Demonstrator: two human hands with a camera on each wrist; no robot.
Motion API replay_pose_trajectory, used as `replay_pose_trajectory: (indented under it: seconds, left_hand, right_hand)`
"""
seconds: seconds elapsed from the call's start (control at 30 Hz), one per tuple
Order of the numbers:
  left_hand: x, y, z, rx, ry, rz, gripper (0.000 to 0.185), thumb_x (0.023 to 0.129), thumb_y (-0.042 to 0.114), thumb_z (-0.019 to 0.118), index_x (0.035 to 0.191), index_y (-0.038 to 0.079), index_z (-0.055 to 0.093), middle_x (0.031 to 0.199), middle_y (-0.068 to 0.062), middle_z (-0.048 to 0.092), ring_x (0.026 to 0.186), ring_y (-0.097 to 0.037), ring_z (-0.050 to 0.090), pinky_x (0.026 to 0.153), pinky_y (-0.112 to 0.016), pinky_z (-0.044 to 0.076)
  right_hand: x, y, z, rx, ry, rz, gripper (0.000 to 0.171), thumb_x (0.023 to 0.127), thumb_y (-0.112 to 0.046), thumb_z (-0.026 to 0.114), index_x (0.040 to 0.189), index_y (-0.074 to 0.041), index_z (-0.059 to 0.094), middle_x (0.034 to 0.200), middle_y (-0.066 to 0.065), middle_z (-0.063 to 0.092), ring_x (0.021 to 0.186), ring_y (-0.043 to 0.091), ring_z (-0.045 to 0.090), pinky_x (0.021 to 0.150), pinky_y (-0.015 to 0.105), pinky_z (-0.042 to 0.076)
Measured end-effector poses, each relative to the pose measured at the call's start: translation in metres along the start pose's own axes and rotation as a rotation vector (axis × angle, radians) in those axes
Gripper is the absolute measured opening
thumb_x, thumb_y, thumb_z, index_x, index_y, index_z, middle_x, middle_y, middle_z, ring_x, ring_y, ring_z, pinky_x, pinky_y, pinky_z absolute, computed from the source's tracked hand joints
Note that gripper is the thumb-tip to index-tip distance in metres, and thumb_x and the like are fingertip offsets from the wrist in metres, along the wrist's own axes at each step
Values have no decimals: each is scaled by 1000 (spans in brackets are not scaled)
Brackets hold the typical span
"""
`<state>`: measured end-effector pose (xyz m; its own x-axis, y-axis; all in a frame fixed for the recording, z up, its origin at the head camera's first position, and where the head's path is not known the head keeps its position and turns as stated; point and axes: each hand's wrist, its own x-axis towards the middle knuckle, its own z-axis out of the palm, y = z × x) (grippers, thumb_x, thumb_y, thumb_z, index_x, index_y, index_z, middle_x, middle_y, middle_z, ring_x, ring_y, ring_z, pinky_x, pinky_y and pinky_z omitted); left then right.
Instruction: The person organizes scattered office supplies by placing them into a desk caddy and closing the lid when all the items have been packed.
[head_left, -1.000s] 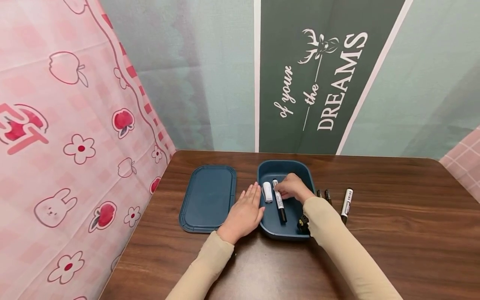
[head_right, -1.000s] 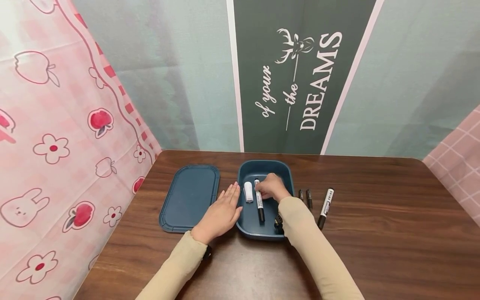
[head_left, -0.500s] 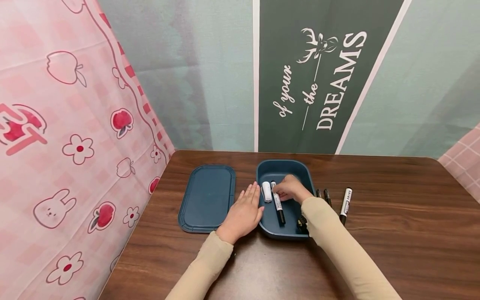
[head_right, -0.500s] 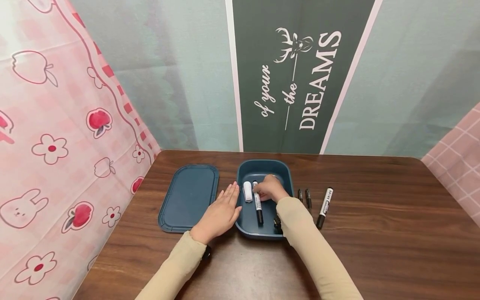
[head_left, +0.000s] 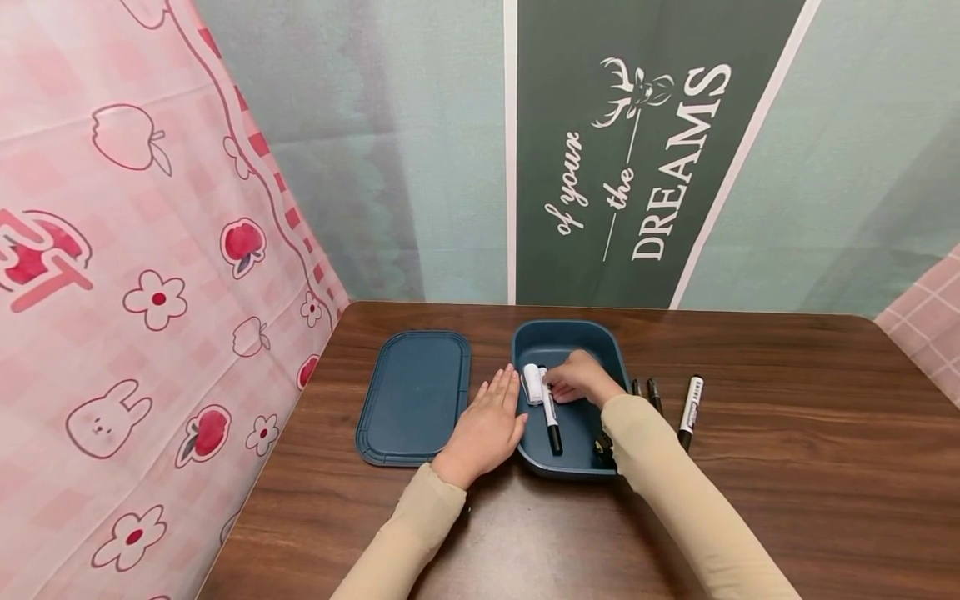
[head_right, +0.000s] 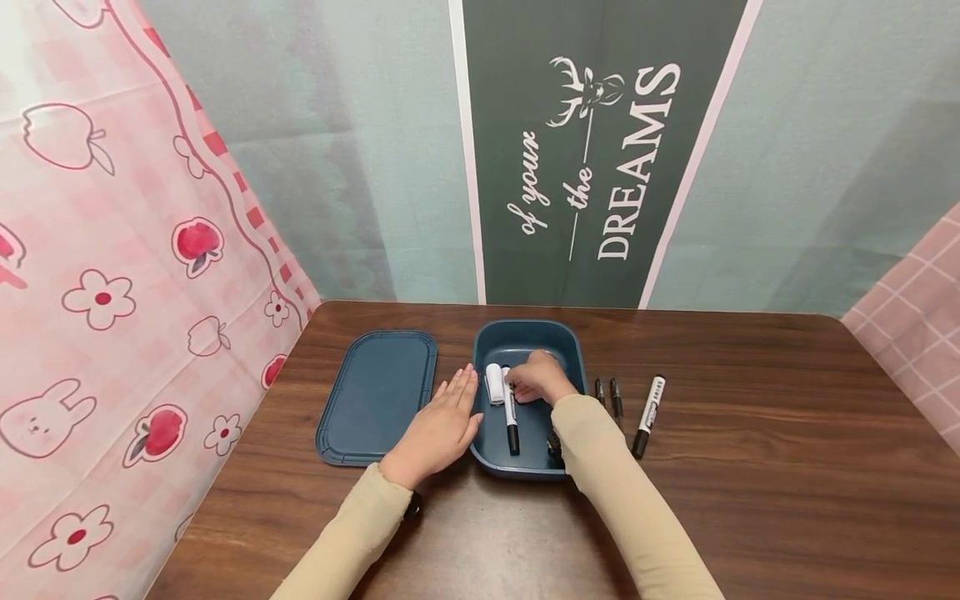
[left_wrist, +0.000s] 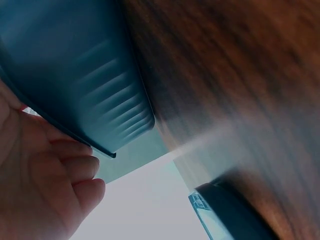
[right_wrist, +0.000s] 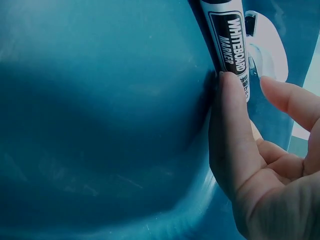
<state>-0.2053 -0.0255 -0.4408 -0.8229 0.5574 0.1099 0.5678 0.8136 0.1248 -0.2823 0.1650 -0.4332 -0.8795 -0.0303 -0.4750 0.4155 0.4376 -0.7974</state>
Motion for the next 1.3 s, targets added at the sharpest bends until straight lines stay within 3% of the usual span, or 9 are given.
replay_pose_trajectory:
  seconds: [0.6,1.03,1.3]
  left_hand:
    - [-1,0,0,-14,-12,-5,60,102,33,39,147,-3,24,154,-16,19,141,-24,19,114,-37,21]
    - [0,1,-1,-6,-13,1,60,102,33,38,147,-4,24,154,-17,19,141,-24,19,113,-38,21]
    - [0,1,-2,-3,-18,1,60,102,33,38,148,-3,23,154,-17,19,142,-24,19,114,-38,21]
  right_hand:
    - [2,1,2,-21,14,2,12,85,-5,64,79,4,59,66,10,59,52,12,60,56,24,56]
    - [1,2,-3,-51,38,-15,16,86,-5,64,91,10,63,73,12,62,56,14,62,58,26,56]
    - [2,0,-6,37,36,-7,17,86,-4,64,93,11,61,72,10,62,56,12,61,59,25,56]
